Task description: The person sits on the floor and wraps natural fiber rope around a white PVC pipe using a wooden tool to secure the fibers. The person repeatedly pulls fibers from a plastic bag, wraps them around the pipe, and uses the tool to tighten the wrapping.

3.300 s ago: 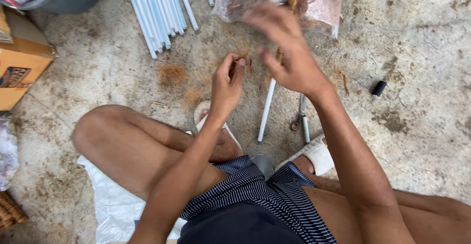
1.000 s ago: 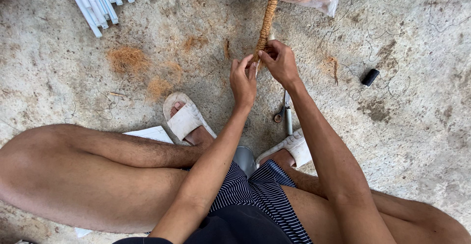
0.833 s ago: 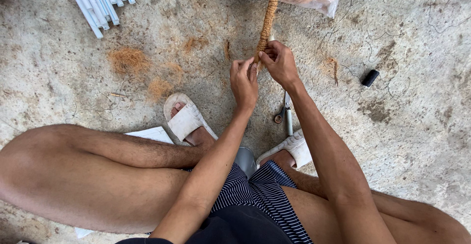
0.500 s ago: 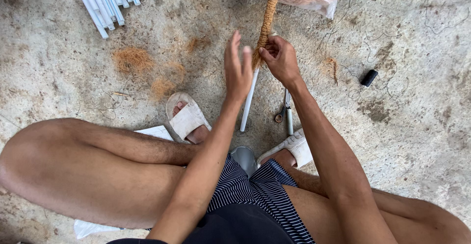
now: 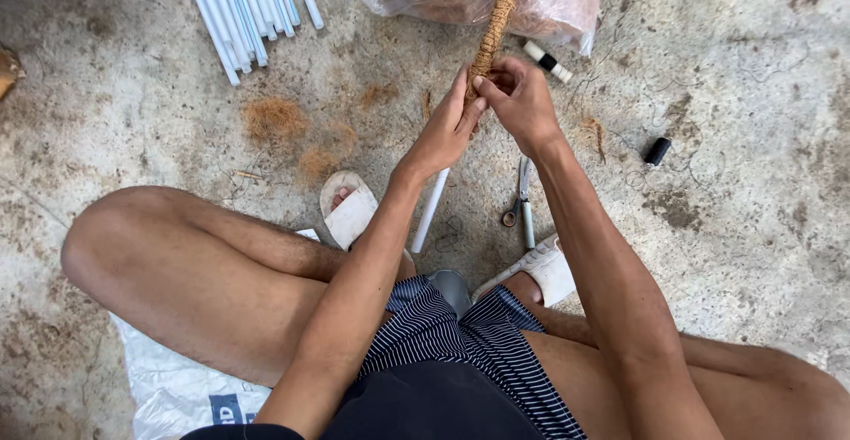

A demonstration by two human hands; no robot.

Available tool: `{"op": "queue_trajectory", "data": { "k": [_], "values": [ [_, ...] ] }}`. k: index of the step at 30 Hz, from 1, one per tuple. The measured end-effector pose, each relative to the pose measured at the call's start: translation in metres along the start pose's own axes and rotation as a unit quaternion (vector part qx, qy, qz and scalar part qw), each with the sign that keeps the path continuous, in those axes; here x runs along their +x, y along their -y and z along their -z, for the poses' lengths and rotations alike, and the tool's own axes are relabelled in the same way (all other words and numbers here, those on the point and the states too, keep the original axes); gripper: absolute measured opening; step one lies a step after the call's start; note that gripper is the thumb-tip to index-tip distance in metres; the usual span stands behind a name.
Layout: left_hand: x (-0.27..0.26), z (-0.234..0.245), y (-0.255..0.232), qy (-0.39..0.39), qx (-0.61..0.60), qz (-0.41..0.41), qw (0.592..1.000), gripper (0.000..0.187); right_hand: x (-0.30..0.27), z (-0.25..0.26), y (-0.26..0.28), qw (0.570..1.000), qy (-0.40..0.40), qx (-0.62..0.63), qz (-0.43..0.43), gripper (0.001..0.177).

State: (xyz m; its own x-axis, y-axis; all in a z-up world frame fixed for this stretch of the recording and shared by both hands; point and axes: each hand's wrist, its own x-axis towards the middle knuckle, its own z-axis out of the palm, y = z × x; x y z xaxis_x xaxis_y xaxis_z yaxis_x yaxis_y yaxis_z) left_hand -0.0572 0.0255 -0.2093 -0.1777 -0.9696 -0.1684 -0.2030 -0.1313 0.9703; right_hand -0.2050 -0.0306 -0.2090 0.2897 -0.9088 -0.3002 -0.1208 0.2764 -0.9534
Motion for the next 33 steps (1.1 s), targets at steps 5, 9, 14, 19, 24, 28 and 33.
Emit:
{"op": "queue_trajectory", "data": {
  "k": [5,9,14,19,24,28,33],
  "values": [
    [-0.01,-0.003,-0.017,-0.066,0.079,-0.084,0.991,0.051,-0.012,-0.004,0.031,0.999,-0.007,-0.02,0.047,0.024],
    [-0.018,-0.015,-0.019,-0.094,0.102,-0.05,0.989,0.039,-0.022,-0.005,0.033,0.998,-0.018,-0.015,0.052,0.022],
    [-0.006,-0.018,-0.003,-0.138,0.225,-0.005,0.964,0.041,-0.016,-0.007,0.042,0.999,-0.028,-0.021,-0.005,0.024],
    [0.002,-0.013,0.023,-0.129,0.229,0.052,0.963,0.045,-0.014,0.004,0.047,0.994,0.011,-0.056,-0.091,0.031],
    [0.001,0.003,0.039,-0.131,0.18,0.087,0.971,0.046,0.021,0.051,0.023,0.991,0.015,-0.093,-0.091,0.036],
    [0.001,0.015,0.05,-0.148,0.158,0.053,0.975,0.046,0.059,0.08,-0.031,0.925,-0.061,-0.376,-0.009,0.026],
    [-0.004,0.027,0.059,-0.116,-0.052,0.09,0.988,0.044,0.084,0.081,-0.097,0.826,-0.012,-0.563,0.017,0.056]
  ]
}}
